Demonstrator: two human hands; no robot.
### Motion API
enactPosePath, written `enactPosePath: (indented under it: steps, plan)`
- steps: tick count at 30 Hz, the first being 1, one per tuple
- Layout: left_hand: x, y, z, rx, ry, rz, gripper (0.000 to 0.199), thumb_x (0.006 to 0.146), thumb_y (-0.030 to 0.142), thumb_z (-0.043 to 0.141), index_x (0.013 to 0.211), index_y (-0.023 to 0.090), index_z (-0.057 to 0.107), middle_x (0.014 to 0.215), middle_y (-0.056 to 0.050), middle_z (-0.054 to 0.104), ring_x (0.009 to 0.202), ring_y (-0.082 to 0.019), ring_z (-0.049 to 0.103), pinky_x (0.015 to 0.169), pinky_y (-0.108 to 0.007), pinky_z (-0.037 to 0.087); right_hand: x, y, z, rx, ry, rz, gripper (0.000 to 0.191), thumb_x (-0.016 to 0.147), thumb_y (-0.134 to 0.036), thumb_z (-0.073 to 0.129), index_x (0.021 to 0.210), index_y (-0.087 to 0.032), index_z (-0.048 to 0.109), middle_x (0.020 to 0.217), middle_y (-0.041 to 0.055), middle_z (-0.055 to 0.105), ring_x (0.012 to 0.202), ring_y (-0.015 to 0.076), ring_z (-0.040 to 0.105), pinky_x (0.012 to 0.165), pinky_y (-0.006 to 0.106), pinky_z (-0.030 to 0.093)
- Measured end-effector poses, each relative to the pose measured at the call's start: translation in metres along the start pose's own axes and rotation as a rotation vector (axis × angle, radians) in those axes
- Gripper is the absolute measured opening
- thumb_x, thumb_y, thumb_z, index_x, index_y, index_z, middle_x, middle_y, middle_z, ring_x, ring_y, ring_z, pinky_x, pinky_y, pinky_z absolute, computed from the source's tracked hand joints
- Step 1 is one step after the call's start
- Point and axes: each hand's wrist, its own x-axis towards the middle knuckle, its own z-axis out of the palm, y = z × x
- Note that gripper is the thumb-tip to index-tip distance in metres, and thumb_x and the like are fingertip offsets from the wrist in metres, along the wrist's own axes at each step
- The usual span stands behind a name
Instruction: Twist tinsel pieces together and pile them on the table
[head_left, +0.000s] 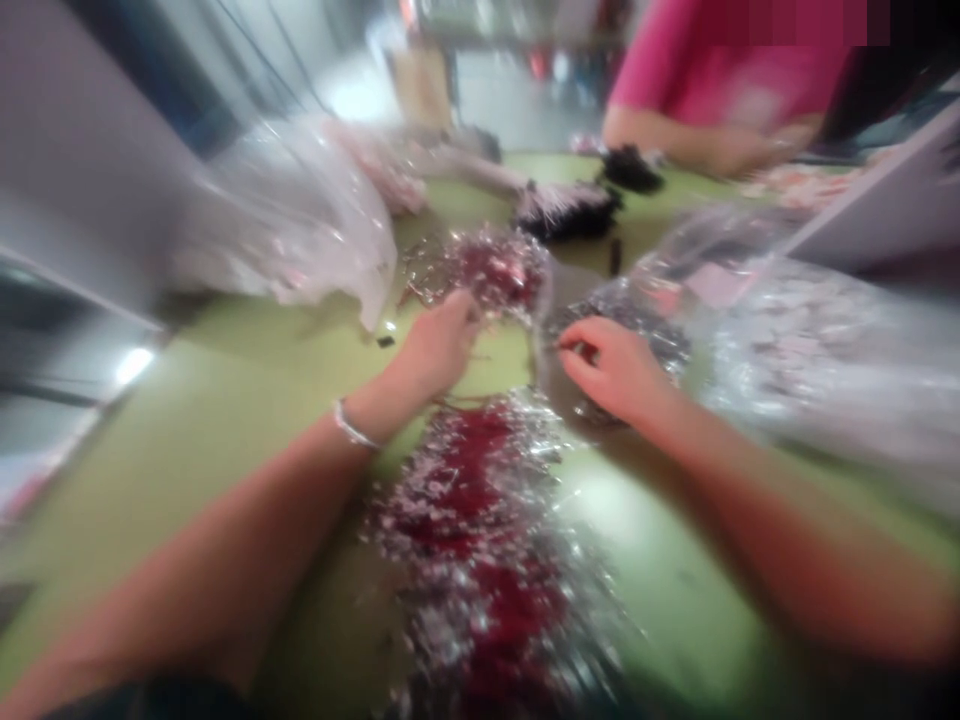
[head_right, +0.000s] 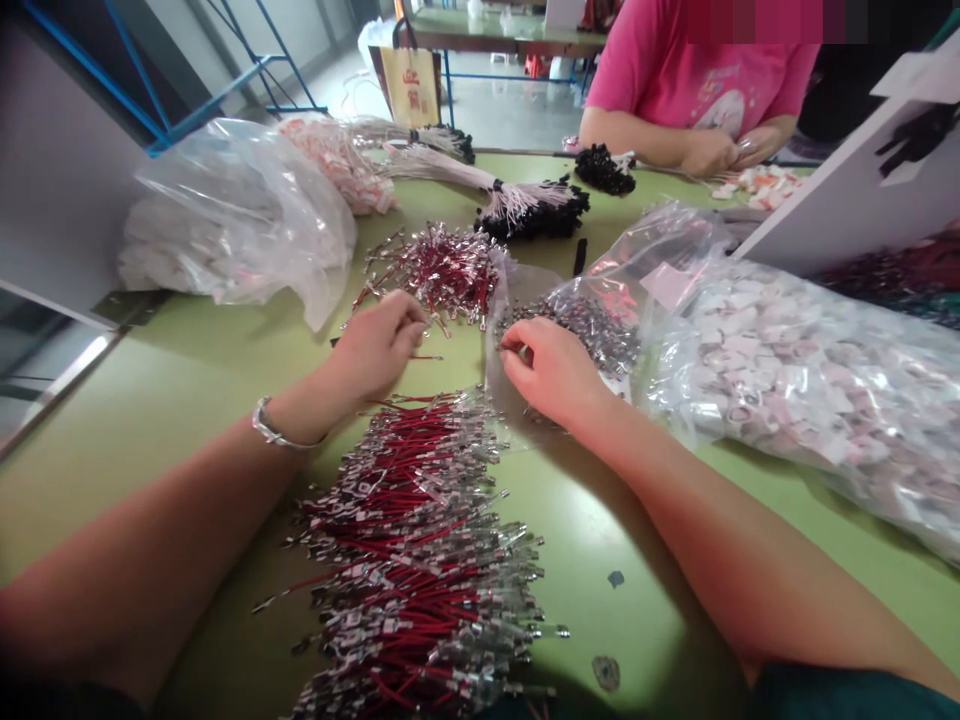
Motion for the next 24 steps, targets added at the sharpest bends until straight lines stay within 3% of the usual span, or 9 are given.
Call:
enactPosePath:
  steps: [2,7,14,19,24]
  plan:
    - [-0.002,0.007,-0.003,-0.092,-0.002,-0.020,0.002,0.087,0.019,0.053,0.086,0.018,0.054,0.077,-0.002,0.061,0.069,-0.013,0.053,0.065,-0.028,0.041,-0.004,-0.007,0.002,0.117,-0.037,0.024,0.013,0.084,-0.024,0.058,0.087,-0.021,0.069,0.086,0.0032,0.071,0.073,0.0168,0.062,0.072,0.032,0.047]
    - [-0.012,0.029,-0.004,-0.256,-0.186,-0.067,0.014,0.090,0.028,0.054,0.080,0.018,0.052,0.072,0.000,0.063,0.056,-0.009,0.051,0.055,-0.025,0.040,-0.012,-0.017,0.006,0.205,0.026,-0.035,0.015,0.087,-0.026,0.058,0.089,-0.022,0.071,0.088,0.0020,0.074,0.078,0.0162,0.065,0.075,0.031,0.047]
    - [-0.017,0.030,0.001,-0.328,-0.283,0.016,0.016,0.088,0.034,0.055,0.089,0.018,0.057,0.072,-0.001,0.067,0.054,-0.009,0.051,0.051,-0.024,0.039,-0.014,-0.022,0.006,0.190,0.058,0.000,0.018,0.089,-0.028,0.054,0.092,-0.022,0.071,0.090,0.0021,0.074,0.079,0.0167,0.064,0.076,0.031,0.046]
    - [-0.017,0.026,0.002,-0.256,-0.280,0.096,0.028,0.091,0.033,0.049,0.072,0.017,0.062,0.065,0.000,0.065,0.055,-0.008,0.051,0.056,-0.025,0.041,-0.012,-0.019,0.006,0.143,0.005,-0.081,0.020,0.091,-0.026,0.051,0.091,-0.021,0.070,0.089,0.0031,0.073,0.080,0.0160,0.064,0.077,0.030,0.045]
    - [-0.020,0.021,0.004,0.002,-0.231,0.308,0.026,0.092,0.030,0.046,0.085,0.019,0.068,0.073,-0.002,0.067,0.066,-0.013,0.056,0.064,-0.027,0.042,-0.011,-0.021,-0.005,0.169,-0.144,-0.105,0.017,0.088,-0.023,0.054,0.083,-0.020,0.070,0.079,0.0016,0.071,0.074,0.0144,0.061,0.072,0.028,0.044]
